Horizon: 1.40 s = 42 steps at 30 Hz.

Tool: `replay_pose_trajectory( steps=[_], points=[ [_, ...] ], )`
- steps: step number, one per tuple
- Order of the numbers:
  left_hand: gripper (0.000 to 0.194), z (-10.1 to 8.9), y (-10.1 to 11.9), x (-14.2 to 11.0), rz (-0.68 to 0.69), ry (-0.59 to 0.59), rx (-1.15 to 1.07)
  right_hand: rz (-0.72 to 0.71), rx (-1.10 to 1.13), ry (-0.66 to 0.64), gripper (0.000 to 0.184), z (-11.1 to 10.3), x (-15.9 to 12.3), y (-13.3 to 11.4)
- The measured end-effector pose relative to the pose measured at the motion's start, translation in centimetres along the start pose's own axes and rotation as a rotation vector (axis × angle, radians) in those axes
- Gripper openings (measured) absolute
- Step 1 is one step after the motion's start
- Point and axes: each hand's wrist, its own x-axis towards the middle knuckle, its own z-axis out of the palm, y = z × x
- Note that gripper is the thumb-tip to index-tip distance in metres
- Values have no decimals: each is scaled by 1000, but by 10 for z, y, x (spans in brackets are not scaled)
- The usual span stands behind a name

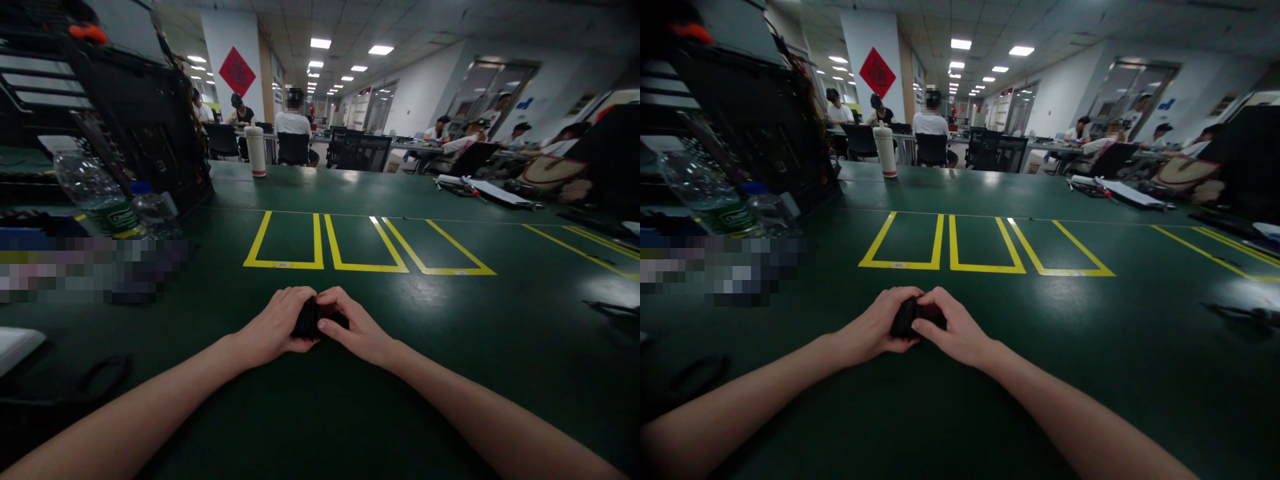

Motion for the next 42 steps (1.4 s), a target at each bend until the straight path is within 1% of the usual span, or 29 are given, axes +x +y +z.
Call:
replay_pose_trajectory(
  steps=[3,5,7,11,13,17,21,23,26,28,30,32,34,39,42],
  points=[
    [57,0,0,0,-25,-1,-1,58,93,21,14,1,2,0],
    [56,0,0,0,-32,3,5,89,112,22,18,2,3,-1],
    [56,1,-2,0,-26,10,14,108,85,6,22,1,3,-3],
    [54,6,-6,1,-18,22,28,74,22,-34,21,-3,3,-2],
    [55,9,-8,1,-24,60,31,45,51,-48,25,-5,2,-1],
    [57,9,-9,2,-41,47,23,24,102,-65,32,-5,2,1],
    [54,4,-5,2,-23,16,11,58,126,-12,18,-1,2,1],
    [54,2,-3,2,-20,12,15,83,131,19,15,1,3,1],
    [57,1,-2,2,-20,5,20,121,125,20,23,2,4,1],
    [59,1,-1,1,-16,10,23,138,113,-6,23,1,4,0],
    [58,1,-1,1,-14,8,24,128,105,-41,21,-1,3,-2],
    [55,0,-1,1,-18,4,26,99,105,-59,23,-3,3,-4],
    [54,0,0,2,-22,2,29,76,109,-52,28,-3,2,-5],
    [55,0,0,2,-10,8,44,111,137,-1,18,2,3,-3],
    [57,1,-1,2,-2,13,52,160,154,-15,26,2,5,-2]
  ],
)
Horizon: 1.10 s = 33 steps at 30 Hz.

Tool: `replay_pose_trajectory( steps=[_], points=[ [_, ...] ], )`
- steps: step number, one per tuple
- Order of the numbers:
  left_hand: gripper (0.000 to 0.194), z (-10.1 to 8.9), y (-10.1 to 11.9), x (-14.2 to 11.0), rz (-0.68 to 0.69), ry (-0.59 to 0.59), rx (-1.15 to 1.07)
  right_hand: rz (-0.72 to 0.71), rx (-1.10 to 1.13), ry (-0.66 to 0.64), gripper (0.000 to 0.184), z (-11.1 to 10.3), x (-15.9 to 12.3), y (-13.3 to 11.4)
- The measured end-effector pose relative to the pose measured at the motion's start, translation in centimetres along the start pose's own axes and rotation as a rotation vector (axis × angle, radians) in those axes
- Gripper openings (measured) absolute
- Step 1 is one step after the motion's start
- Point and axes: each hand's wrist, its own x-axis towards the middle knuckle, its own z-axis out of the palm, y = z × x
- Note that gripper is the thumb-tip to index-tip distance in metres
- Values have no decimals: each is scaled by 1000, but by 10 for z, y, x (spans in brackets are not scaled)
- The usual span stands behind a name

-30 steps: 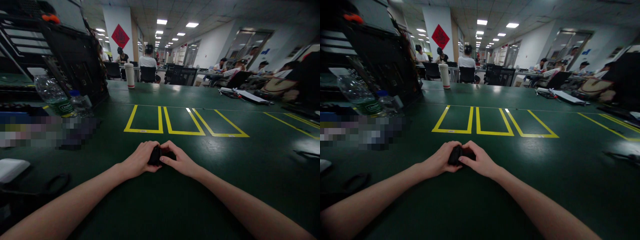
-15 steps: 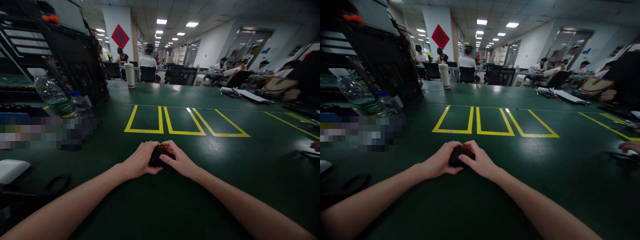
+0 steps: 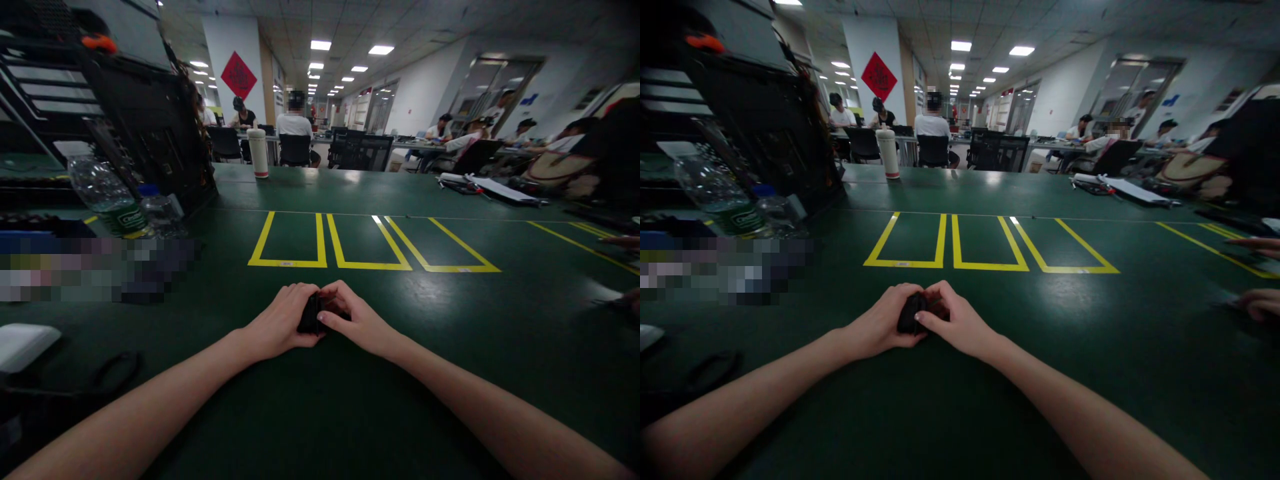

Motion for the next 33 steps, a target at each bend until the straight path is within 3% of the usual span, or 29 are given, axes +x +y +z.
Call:
replay_pose_trajectory(
  steps=[12,16,20,29,33],
  points=[
    [58,8,-6,-1,4,36,20,61,100,-139,36,-6,-3,-5],
    [58,8,-6,-1,22,56,19,55,110,-71,18,-4,-3,-4],
    [57,5,-3,-1,21,31,-2,82,100,-44,25,-3,-2,-2],
    [59,9,-6,-1,18,51,20,41,78,-140,32,-8,-4,-8],
    [59,10,-8,-1,18,62,27,19,59,-109,23,-6,-4,-5]
  ],
)
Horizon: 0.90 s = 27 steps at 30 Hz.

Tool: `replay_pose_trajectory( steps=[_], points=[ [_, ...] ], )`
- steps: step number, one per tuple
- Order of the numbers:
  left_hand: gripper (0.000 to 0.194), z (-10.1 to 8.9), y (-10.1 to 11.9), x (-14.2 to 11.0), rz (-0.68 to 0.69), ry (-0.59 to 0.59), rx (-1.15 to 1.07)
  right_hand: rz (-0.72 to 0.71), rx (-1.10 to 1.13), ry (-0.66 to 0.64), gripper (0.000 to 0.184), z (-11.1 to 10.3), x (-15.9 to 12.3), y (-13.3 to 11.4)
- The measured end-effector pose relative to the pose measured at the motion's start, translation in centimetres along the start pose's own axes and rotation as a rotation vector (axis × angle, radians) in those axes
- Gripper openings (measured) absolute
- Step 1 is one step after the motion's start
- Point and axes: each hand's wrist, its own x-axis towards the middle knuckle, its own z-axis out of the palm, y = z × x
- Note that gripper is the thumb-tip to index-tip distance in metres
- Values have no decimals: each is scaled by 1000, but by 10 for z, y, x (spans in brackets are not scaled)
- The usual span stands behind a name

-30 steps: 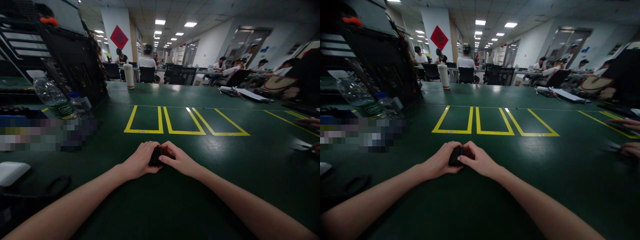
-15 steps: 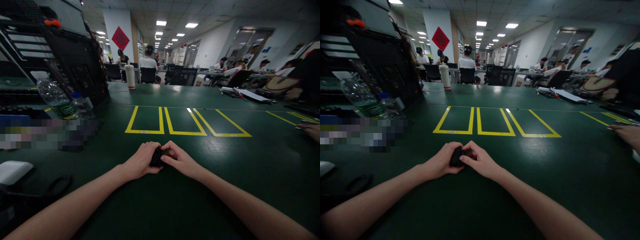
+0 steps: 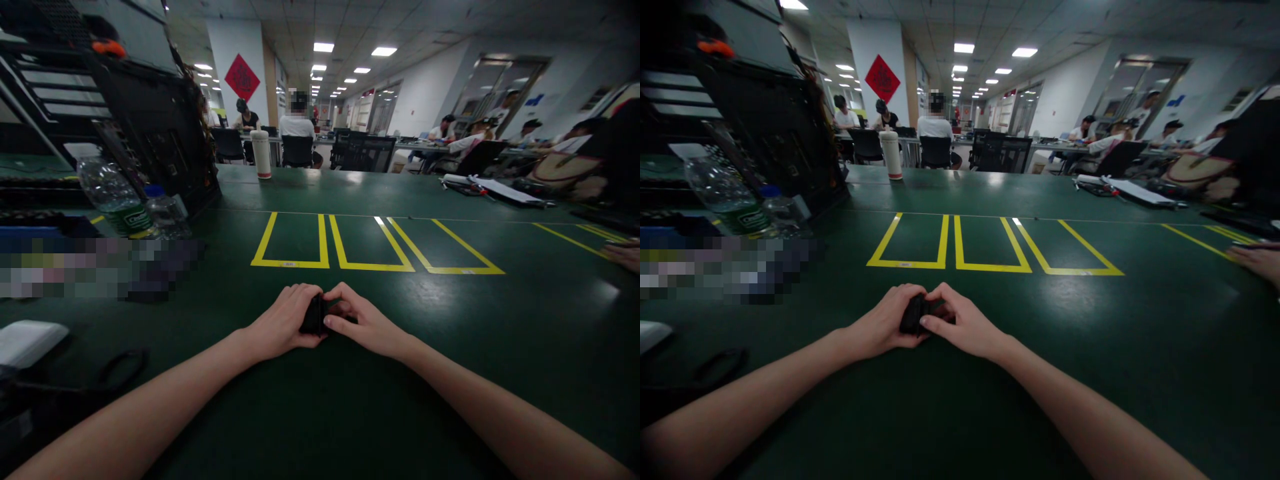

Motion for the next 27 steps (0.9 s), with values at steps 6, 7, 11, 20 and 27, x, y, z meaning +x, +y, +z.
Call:
replay_pose_trajectory(
  steps=[6,7,11,20,27],
  points=[
    [59,-1,0,0,20,-19,10,11,-5,45,24,2,1,1],
    [59,-2,1,0,23,-20,15,17,-13,45,24,2,1,1],
    [58,-7,4,0,35,-43,38,14,-38,17,24,1,0,0],
    [62,-1,1,0,22,-20,106,-81,-116,28,32,-1,-2,-4],
    [60,-2,2,2,13,-27,110,-66,-19,59,18,2,1,0]
  ],
)
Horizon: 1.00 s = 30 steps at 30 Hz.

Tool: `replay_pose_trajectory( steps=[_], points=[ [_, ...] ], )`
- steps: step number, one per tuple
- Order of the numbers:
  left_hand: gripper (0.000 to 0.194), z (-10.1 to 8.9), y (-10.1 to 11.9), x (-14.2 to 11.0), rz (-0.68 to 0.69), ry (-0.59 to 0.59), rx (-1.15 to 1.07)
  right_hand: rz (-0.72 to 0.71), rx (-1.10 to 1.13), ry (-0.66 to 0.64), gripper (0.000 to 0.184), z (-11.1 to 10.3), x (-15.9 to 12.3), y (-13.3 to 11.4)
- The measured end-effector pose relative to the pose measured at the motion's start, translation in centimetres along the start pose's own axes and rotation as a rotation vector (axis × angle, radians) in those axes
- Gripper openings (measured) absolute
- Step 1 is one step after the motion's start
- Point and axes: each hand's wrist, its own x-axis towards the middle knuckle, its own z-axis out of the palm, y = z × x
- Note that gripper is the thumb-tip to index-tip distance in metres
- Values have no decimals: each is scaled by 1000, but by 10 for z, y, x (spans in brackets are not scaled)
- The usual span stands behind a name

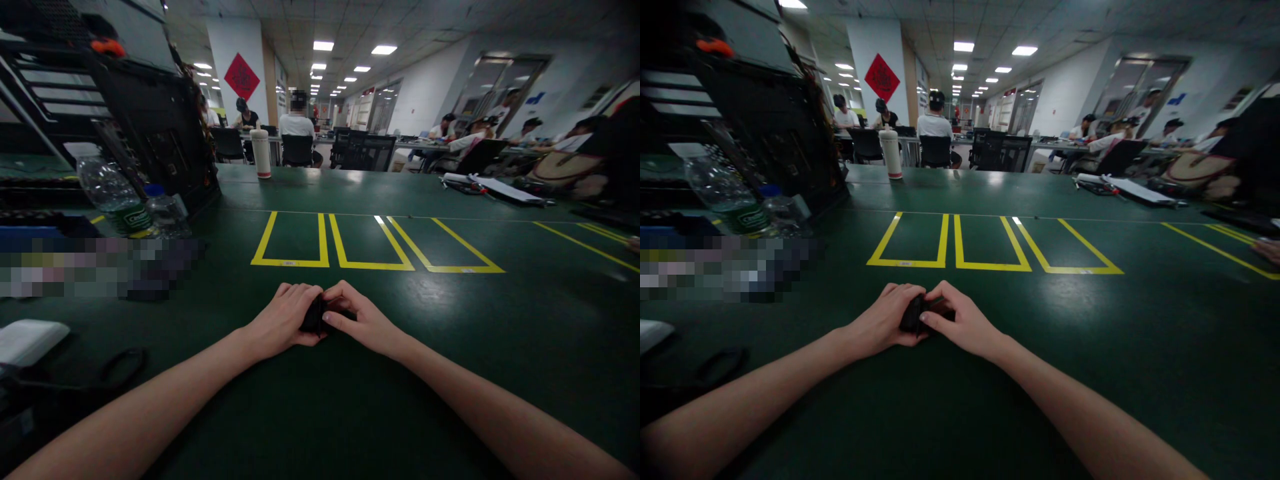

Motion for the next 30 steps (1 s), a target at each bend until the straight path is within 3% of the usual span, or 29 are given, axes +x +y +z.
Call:
replay_pose_trajectory(
  steps=[6,11,18,24,30],
  points=[
    [58,-4,1,-1,-2,-33,-27,55,-96,-25,30,-1,0,-2],
    [62,-3,0,-1,-1,-37,-15,75,-6,-103,38,-4,-2,-3],
    [58,-3,1,0,0,-14,-22,78,1,-22,21,-1,0,1],
    [57,-2,0,-1,8,-16,-30,60,-87,31,27,2,0,-1],
    [59,0,-2,-1,-5,0,-32,-4,-143,-17,27,1,-2,0]
  ],
)
